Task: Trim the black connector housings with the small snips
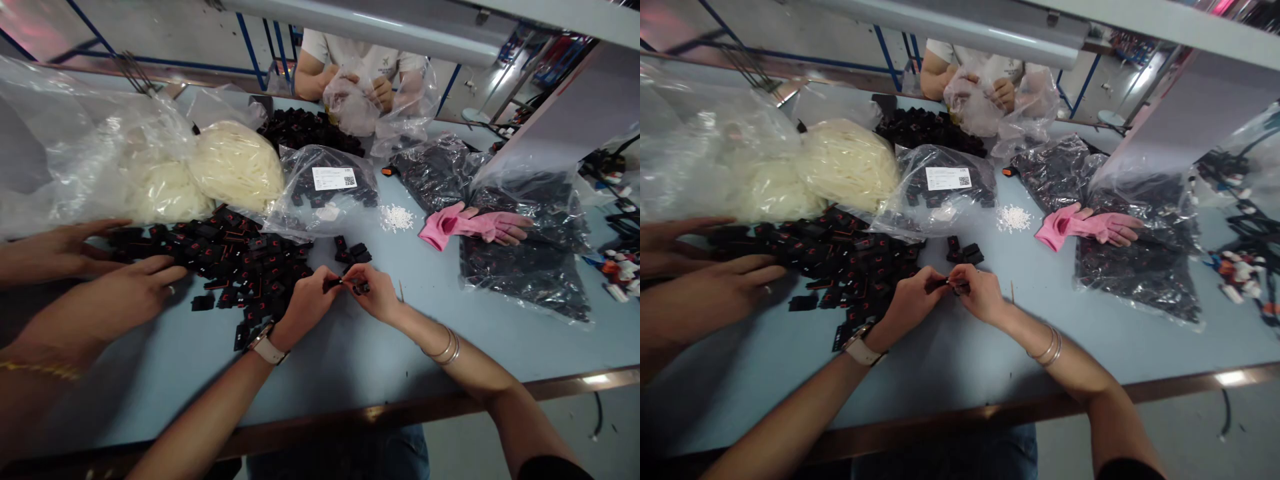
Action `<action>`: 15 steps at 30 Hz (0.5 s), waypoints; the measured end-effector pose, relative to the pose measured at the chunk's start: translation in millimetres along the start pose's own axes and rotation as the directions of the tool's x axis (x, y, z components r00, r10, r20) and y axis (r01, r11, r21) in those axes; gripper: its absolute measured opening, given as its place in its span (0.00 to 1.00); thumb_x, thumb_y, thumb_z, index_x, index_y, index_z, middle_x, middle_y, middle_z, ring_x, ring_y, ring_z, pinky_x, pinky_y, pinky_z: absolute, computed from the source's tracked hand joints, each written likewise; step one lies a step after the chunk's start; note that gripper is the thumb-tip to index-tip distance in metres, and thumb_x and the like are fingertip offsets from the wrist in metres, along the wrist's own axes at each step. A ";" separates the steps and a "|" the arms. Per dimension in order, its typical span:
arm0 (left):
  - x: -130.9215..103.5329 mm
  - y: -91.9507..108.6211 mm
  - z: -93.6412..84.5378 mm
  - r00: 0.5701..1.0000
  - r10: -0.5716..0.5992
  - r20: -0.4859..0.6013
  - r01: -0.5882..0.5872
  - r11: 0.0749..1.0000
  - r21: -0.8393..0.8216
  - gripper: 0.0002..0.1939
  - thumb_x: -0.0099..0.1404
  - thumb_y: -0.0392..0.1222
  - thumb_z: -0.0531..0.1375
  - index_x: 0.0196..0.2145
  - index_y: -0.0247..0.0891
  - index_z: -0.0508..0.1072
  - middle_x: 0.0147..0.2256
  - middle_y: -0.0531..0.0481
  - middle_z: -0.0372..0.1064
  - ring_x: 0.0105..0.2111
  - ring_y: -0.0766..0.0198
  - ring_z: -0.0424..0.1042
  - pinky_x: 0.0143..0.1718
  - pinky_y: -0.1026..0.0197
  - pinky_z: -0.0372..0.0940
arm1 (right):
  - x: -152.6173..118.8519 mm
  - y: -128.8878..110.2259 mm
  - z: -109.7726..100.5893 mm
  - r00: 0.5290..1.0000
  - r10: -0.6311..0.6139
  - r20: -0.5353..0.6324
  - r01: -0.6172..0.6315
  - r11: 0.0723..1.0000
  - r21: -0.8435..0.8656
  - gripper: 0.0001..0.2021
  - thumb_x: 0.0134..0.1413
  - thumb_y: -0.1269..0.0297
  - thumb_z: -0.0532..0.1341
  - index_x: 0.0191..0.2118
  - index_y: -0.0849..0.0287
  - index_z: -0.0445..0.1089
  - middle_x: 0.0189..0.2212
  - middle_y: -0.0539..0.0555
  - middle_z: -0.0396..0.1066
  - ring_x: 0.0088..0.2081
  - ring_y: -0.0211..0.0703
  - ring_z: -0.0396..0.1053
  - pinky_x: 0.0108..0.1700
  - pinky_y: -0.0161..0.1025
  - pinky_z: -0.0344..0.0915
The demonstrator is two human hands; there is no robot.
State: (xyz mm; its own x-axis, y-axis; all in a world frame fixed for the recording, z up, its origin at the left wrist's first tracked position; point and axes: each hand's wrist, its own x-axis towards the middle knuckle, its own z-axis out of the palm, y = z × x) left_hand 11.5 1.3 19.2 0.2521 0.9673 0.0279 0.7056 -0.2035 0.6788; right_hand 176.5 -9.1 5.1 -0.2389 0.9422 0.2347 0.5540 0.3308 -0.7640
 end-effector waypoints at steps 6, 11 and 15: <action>0.2 0.6 -0.2 1.000 -0.003 0.002 0.003 1.000 -0.019 0.05 0.56 0.37 0.61 0.28 0.40 0.66 0.27 0.52 0.74 0.28 0.61 0.74 0.29 0.62 0.64 | 0.4 0.4 -1.3 0.999 -0.011 0.039 0.015 0.994 -0.108 0.11 0.50 0.74 0.55 0.40 0.56 0.65 0.32 0.50 0.75 0.31 0.37 0.73 0.33 0.32 0.65; -0.1 -1.2 1.3 1.000 0.004 0.000 -0.004 0.999 -0.038 0.05 0.57 0.38 0.60 0.28 0.40 0.65 0.26 0.53 0.73 0.27 0.62 0.74 0.28 0.63 0.64 | 1.0 0.3 -2.6 0.997 -0.051 0.065 0.062 0.983 -0.173 0.14 0.45 0.77 0.55 0.39 0.57 0.66 0.29 0.49 0.75 0.30 0.36 0.71 0.32 0.32 0.63; -0.7 -3.0 1.6 1.000 0.004 0.005 -0.004 0.999 -0.043 0.04 0.56 0.37 0.60 0.28 0.39 0.65 0.25 0.53 0.72 0.27 0.62 0.73 0.28 0.63 0.63 | -0.9 1.0 -2.0 0.989 -0.087 0.119 0.112 0.967 -0.227 0.12 0.46 0.75 0.55 0.38 0.57 0.68 0.26 0.48 0.73 0.27 0.35 0.70 0.32 0.32 0.61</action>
State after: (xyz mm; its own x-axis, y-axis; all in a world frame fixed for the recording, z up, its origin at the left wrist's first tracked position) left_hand 10.3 1.0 16.0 0.2583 0.9657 0.0270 0.6757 -0.2006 0.7093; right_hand 178.9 -9.5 5.3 -0.3795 0.8969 0.2271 0.6899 0.4379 -0.5765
